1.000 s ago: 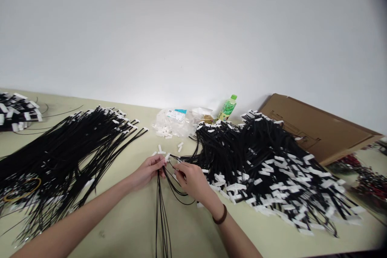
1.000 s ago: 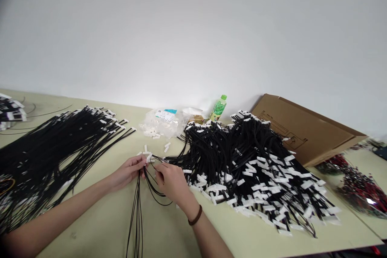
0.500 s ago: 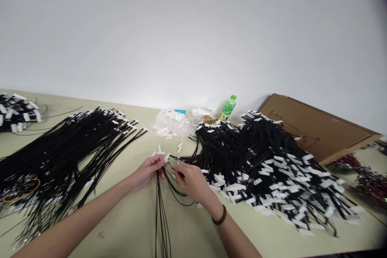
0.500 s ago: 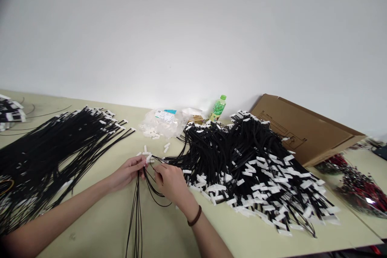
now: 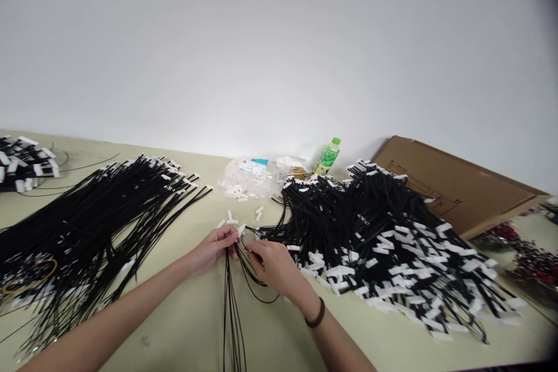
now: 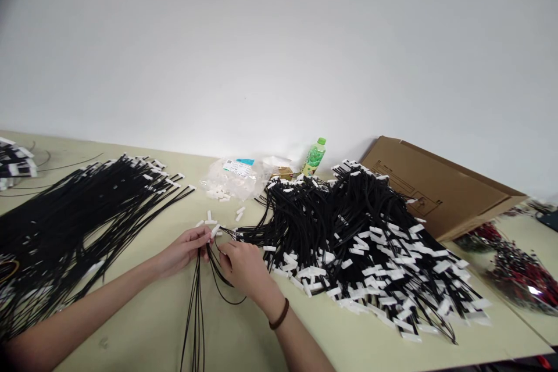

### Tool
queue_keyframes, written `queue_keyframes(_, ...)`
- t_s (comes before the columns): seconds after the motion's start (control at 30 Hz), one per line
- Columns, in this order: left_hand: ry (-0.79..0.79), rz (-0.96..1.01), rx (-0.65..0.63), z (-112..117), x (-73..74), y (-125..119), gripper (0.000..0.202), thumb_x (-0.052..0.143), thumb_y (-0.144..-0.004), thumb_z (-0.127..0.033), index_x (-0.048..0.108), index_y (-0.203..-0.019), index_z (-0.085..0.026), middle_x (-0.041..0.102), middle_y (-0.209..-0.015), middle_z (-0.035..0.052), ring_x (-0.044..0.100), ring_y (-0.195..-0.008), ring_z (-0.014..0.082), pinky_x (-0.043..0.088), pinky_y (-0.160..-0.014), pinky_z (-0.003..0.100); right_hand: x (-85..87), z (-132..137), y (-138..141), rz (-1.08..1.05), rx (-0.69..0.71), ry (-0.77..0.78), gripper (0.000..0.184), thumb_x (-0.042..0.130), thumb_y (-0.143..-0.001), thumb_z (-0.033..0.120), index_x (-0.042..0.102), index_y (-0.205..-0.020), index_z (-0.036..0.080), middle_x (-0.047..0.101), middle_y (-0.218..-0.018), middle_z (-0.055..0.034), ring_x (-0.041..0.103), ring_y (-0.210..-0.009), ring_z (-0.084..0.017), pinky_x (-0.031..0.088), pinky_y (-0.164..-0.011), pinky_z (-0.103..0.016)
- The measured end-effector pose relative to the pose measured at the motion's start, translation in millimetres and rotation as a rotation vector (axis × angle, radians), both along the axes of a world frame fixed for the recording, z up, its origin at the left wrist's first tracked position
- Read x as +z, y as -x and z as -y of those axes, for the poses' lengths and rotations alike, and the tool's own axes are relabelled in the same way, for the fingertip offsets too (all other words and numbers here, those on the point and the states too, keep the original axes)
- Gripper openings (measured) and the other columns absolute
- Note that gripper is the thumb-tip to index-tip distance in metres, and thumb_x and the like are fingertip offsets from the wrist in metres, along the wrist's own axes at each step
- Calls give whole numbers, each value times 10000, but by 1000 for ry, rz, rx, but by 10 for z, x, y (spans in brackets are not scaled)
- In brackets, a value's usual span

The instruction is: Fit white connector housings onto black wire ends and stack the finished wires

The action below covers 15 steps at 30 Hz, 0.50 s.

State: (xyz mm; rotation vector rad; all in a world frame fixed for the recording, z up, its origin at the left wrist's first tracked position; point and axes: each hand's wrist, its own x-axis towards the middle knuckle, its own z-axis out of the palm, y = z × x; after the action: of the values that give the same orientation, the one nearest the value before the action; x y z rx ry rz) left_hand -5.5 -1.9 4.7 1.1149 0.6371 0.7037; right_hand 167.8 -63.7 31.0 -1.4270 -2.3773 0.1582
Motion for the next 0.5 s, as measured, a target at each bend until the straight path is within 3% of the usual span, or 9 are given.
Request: queue_keyframes(0.5, -2, 7, -6, 1, 7, 1, 221, 577, -750, -358, 512, -711, -149, 503, -663, -22, 525, -541, 110, 385, -559, 258, 6, 14, 4, 9, 0, -2, 132, 422, -847, 146, 547, -837, 188, 581, -735, -10, 551, -694, -134, 293, -586, -198)
